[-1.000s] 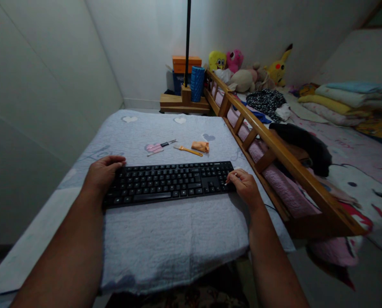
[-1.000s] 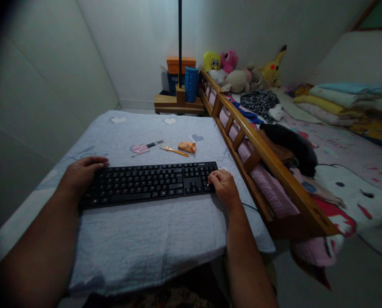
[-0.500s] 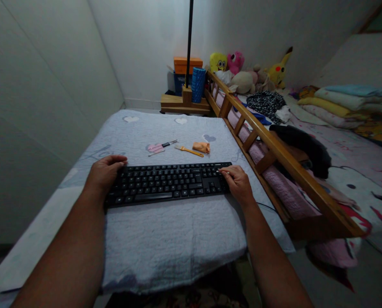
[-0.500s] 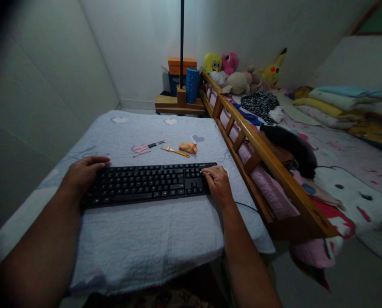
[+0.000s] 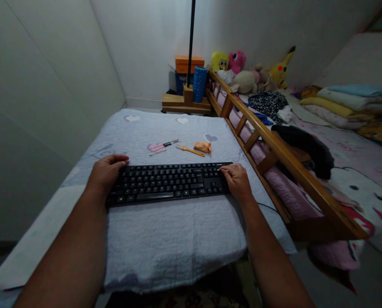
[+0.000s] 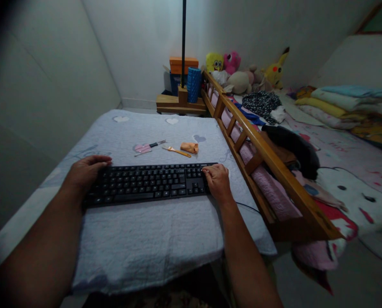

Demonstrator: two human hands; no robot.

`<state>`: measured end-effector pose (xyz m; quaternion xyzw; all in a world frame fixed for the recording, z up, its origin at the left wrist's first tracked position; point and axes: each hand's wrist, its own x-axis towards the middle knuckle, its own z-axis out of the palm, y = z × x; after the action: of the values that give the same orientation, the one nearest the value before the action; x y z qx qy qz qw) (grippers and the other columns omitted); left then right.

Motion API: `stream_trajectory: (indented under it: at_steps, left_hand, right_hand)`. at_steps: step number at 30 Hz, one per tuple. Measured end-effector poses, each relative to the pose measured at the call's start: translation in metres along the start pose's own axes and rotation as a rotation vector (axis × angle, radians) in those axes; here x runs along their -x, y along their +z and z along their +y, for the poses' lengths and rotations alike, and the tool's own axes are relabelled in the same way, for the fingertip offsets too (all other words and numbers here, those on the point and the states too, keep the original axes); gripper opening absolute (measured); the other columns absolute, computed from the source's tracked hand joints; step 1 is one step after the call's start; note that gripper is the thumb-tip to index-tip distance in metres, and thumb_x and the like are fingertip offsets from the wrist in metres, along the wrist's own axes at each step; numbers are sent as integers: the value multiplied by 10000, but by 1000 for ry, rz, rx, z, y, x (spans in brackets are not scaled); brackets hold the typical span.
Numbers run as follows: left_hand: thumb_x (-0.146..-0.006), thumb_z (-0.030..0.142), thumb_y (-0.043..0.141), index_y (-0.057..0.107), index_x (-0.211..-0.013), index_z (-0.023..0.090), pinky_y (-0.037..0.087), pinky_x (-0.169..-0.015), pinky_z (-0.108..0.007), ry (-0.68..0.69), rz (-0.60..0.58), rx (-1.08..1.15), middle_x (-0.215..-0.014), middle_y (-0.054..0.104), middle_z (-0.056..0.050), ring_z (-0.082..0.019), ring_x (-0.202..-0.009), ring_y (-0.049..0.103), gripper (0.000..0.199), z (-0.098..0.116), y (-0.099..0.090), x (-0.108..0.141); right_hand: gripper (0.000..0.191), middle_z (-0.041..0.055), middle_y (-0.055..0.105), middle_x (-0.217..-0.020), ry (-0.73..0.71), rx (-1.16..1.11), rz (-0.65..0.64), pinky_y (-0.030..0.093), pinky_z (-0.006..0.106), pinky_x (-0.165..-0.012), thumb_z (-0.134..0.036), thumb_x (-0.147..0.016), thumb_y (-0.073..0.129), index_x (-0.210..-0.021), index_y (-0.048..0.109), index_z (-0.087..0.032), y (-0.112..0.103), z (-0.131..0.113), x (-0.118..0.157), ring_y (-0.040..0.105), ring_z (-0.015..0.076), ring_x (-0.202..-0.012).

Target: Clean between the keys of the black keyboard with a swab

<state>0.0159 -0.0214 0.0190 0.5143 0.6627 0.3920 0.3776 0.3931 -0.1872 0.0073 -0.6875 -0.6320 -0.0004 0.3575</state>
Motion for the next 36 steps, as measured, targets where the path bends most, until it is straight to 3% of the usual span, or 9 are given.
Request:
stream_trajectory:
  at_steps: [17, 36]
  left_hand:
    - [-633, 214, 688, 729, -845, 184, 484, -941, -369, 5, -4, 1, -914, 746, -52, -229, -909, 654, 218, 1, 0, 2]
    - [-643, 196, 698, 743, -861, 183, 484, -904, -332, -6, 13, 4, -835, 725, -21, -192, -824, 637, 223, -4, 1, -2]
  right_hand:
    - [250, 50, 712, -838, 0, -65, -36, 399, 428, -904, -283, -947, 513, -790, 704, -239, -17, -8, 15, 620, 248, -909]
    - [272, 34, 683, -767, 18, -191, -137, 388, 384, -835, -284, -920, 513, -702, 667, -230, -31, -8, 19, 602, 218, -838]
